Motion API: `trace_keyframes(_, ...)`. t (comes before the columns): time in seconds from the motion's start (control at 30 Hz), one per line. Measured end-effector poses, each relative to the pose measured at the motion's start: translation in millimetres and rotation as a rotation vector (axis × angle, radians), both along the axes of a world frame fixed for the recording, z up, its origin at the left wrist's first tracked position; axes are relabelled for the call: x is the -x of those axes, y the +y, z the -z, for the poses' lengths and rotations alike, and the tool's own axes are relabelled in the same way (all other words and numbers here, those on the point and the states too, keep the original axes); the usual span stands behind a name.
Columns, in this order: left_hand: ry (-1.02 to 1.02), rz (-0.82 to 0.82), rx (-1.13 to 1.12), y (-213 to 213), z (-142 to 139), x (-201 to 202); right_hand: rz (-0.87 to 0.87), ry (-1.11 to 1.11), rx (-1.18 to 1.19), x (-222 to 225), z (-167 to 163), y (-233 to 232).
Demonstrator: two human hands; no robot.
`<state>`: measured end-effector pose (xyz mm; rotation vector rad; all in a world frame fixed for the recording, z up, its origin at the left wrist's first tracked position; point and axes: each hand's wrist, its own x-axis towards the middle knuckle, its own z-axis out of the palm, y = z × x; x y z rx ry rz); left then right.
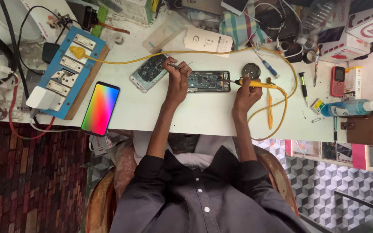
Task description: The person uses a hot air gun and tweezers to work on a disassembled mobile phone motherboard. They repeatedly apply heat to specific areas while holding the board steady with the other hand.
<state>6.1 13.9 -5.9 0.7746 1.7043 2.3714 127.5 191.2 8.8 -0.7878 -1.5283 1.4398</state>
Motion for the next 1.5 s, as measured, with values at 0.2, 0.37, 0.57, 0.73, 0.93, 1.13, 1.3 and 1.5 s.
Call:
trace_keyframes(0.2,0.006,-0.006,-0.002,0,3,1,-0.289,0.17,0.05,2,-9,11)
trace_keyframes(0.37,-0.001,0.003,-0.069,1,7,3,-0.292,0.055,0.065,5,-18,9)
trace_keyframes(0.57,-0.008,-0.011,-0.001,-2,5,3,-0.269,0.02,0.069,6,-6,11)
trace_keyframes(0.73,0.029,-0.03,0.057,-2,7,4,-0.335,0.057,0.112,5,-2,14)
trace_keyframes(0.93,-0.002,-0.024,0.033,-2,9,1,-0.425,-0.009,0.044,-3,-11,17)
trace_keyframes(1.13,0.009,-0.007,-0.029,-1,9,2,-0.33,-0.103,-0.023,-7,-22,13)
trace_keyframes(1.3,-0.013,-0.008,-0.032,-1,10,2,-0.213,-0.118,0.063,-7,-22,4)
trace_keyframes(1.5,-0.001,-0.011,-0.008,-1,9,3,-0.09,-0.137,-0.08,2,-16,5)
